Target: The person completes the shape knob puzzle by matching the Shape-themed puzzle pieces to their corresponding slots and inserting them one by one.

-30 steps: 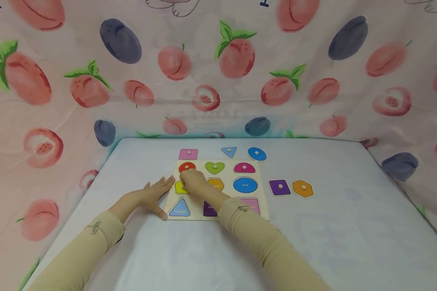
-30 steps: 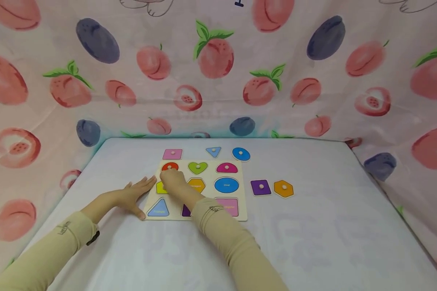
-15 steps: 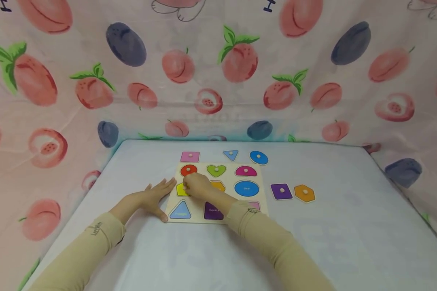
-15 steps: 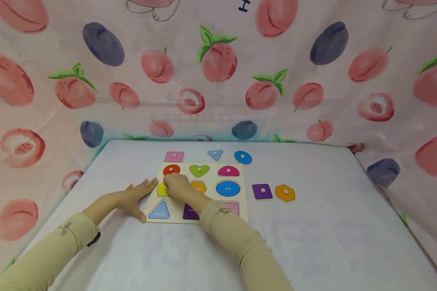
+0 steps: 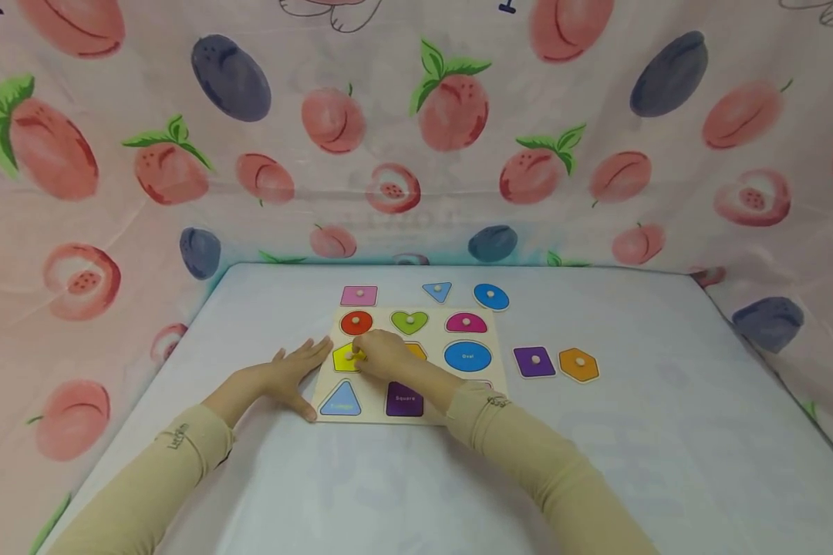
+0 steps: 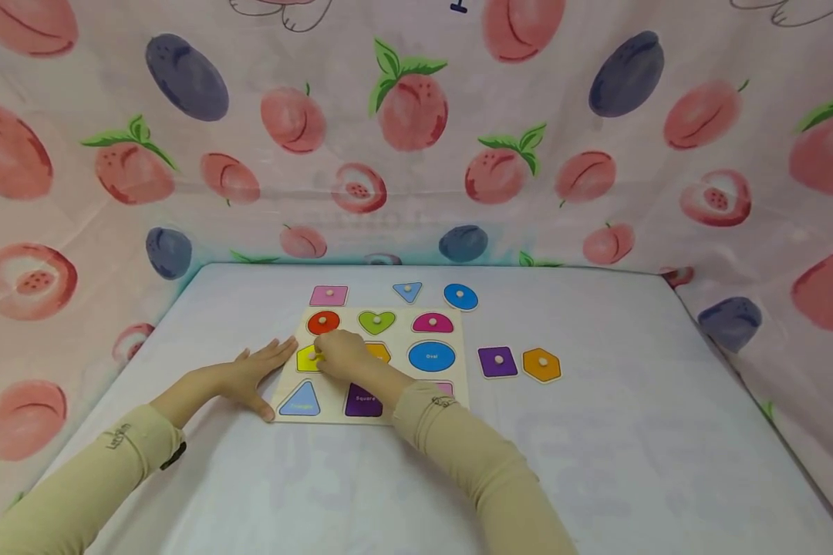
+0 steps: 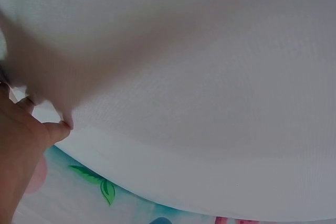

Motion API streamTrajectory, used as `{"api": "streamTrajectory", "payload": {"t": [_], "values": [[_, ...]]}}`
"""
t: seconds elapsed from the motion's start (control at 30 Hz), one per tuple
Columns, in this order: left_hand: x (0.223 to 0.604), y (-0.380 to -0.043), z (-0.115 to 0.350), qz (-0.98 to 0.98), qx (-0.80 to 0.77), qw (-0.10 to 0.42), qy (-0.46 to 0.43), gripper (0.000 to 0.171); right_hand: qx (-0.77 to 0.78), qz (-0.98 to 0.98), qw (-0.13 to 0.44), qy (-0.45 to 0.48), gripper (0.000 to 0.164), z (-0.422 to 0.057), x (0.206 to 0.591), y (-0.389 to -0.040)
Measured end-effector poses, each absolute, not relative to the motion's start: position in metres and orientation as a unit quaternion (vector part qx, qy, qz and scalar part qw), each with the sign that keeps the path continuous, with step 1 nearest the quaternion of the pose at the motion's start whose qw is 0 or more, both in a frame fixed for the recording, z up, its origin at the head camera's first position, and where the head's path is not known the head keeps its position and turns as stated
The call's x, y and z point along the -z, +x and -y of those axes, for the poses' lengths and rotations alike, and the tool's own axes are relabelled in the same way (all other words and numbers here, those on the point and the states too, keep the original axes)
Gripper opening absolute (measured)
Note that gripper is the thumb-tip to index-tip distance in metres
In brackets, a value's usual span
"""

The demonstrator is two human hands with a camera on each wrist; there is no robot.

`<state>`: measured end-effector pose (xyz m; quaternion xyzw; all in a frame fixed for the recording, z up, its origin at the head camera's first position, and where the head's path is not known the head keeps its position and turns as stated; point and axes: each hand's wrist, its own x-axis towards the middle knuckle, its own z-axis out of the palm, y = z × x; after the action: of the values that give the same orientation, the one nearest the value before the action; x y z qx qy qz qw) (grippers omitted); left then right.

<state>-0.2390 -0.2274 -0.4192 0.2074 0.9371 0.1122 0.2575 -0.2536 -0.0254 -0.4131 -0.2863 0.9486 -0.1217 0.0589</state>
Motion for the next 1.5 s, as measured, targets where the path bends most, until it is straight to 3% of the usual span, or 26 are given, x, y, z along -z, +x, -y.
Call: {"api": "streamTrajectory", "payload": {"t": [1.5], "values": [[0.42,-0.239,0.226,-0.939,-0.12,0.258,0.194,0.126,0.185,-0.936,0.04,-0.297,0.023,-0.038,0.4,-0.205]]}}
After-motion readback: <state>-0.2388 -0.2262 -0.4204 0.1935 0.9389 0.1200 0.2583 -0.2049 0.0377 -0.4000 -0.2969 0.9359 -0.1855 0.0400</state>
